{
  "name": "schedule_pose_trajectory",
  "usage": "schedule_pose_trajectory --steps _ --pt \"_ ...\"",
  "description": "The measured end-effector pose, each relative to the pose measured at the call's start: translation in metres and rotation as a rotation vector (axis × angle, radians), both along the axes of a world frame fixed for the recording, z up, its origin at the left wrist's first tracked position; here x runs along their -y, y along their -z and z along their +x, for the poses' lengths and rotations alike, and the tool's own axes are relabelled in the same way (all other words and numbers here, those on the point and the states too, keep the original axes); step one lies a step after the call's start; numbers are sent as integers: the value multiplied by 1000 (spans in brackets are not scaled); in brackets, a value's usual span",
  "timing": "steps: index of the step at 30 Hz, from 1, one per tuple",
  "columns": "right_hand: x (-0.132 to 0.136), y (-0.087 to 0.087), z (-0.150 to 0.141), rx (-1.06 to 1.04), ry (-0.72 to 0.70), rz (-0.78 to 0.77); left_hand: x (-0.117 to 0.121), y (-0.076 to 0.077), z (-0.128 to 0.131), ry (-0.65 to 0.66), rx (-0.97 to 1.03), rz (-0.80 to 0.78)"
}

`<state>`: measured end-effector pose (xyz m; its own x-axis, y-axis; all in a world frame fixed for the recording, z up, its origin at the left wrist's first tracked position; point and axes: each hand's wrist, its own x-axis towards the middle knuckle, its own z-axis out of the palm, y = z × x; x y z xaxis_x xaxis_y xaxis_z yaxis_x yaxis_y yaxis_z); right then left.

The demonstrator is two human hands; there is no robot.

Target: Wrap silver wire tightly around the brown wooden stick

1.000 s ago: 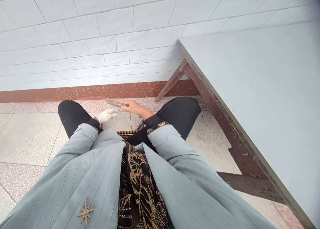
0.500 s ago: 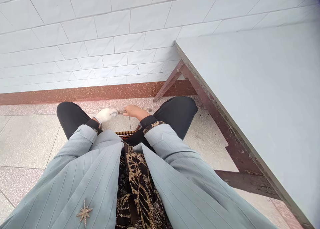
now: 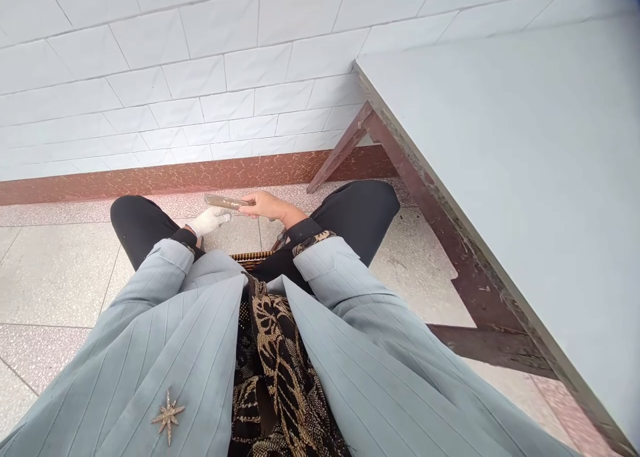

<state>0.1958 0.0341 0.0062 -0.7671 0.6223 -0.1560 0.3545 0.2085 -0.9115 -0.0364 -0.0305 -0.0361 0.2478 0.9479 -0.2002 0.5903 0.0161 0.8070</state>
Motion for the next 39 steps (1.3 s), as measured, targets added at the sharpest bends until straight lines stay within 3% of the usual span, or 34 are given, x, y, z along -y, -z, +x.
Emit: schedule_pose_trajectory --steps 3,6,9,11,15,18,22,26,29,33,36,39 --pt "-5 4 -1 31 142 27 5 5 7 48 -26 -12" --pt "-10 8 -1 160 202 177 7 4 8 69 -78 6" --pt "-14 11 -2 400 172 385 7 -2 8 95 -140 31" --pt "-15 13 -5 514 143 445 6 -10 10 138 -249 75" --pt "-16 15 -9 557 87 448 1 -36 17 288 -635 212" --pt "-15 15 -9 550 18 452 -5 -55 22 371 -817 258" --pt "-11 14 -7 507 -100 438 -19 -74 25 461 -904 272" --pt "-7 12 -6 417 -184 378 -36 -84 18 488 -802 275" --pt "-5 7 -3 290 -217 254 -44 -80 6 445 -551 225" --pt "-2 -2 1 111 -160 83 -38 -57 -7 213 -165 76" --pt "-1 -4 -1 28 34 109 -21 -31 -3 45 -16 21" --pt "-4 2 -7 137 190 243 -4 -9 11 63 -18 -12"
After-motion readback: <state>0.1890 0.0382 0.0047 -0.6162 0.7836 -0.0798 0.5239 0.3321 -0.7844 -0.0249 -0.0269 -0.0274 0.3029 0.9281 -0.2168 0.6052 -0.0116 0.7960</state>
